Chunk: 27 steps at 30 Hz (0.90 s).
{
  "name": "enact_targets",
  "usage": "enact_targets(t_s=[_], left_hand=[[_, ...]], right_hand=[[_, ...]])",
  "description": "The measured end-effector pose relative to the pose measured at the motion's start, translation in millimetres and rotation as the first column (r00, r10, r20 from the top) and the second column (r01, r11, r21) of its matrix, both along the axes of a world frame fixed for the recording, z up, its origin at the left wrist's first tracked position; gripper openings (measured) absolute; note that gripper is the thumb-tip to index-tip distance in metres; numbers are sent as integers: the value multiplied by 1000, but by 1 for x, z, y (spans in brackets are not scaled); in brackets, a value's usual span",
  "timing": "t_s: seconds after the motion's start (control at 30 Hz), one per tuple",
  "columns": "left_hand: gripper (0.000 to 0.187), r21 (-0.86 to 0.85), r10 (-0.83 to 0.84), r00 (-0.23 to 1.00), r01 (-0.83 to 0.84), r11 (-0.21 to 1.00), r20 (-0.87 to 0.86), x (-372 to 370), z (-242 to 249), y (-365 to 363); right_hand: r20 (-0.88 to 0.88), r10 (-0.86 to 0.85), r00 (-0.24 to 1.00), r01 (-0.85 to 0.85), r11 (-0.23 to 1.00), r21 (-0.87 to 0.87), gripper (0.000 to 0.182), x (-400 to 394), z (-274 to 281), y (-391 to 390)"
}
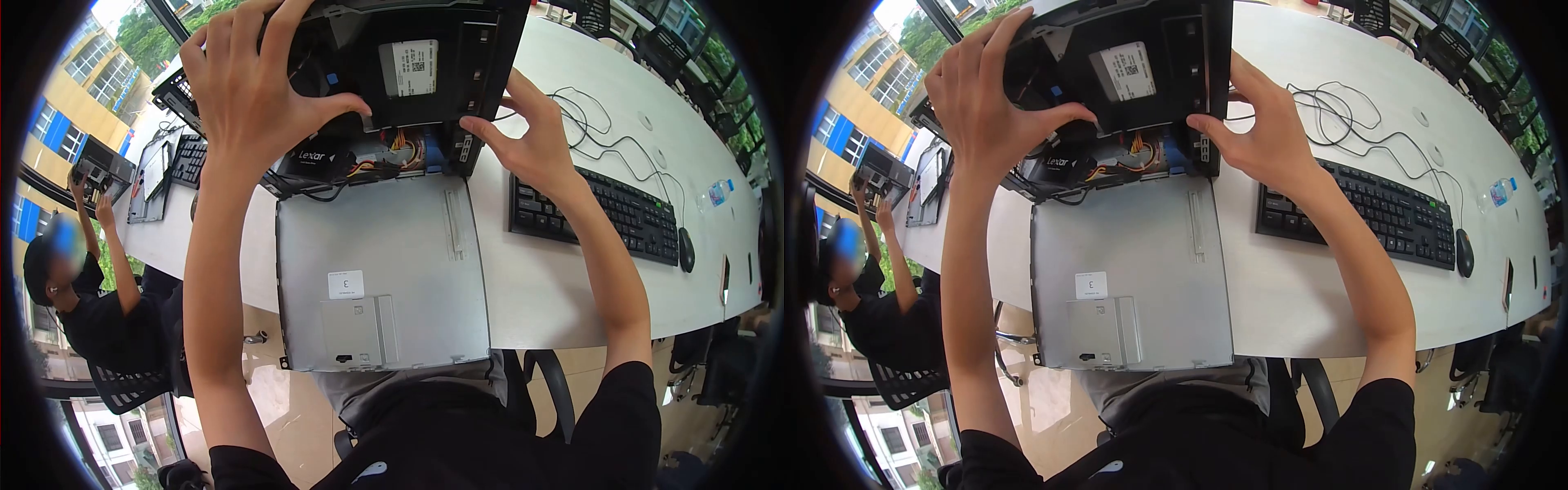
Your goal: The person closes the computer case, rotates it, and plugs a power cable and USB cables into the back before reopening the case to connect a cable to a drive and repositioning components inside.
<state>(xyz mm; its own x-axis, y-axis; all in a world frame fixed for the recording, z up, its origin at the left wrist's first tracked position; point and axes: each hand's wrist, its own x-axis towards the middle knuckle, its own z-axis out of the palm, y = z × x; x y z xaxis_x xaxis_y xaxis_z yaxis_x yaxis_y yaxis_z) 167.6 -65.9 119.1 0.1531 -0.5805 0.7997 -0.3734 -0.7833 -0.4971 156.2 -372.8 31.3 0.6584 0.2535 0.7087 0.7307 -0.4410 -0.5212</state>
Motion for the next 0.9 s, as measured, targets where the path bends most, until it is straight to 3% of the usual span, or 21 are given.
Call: enact_targets(t_s=[0.33, 0.37, 0.53, 0.7, 0.83, 0.9], left_hand=[[110, -38, 15, 1000, -16, 999, -21, -8, 1, -8], [117, -102, -68, 998, 66, 993, -17, -2, -3, -6], [114, -107, -25, 996, 16, 994, -86, -8, 3, -3], [110, -149, -28, 996, 14, 989, -90, -5, -2, 1], [108, -154, -64, 995, 53, 987, -72, -6, 2, -4], [103, -142, -59, 996, 49, 989, -72, -10, 3, -5]], right_hand=[[-56, 0, 998, 0, 1000, 10, 64, 1, -1, -3], [-70, 3, 998, -2, 1000, 13, 63, -1, 1, -2], [-158, 9, 987, -8, 1000, 6, 59, -11, 20, -4], [-189, 48, 981, -13, 984, 180, 61, -17, 28, -7], [-124, 39, 992, -23, 991, 128, 61, -25, 27, 4], [-172, 6, 985, 10, 995, 95, 59, -23, 30, 0]])
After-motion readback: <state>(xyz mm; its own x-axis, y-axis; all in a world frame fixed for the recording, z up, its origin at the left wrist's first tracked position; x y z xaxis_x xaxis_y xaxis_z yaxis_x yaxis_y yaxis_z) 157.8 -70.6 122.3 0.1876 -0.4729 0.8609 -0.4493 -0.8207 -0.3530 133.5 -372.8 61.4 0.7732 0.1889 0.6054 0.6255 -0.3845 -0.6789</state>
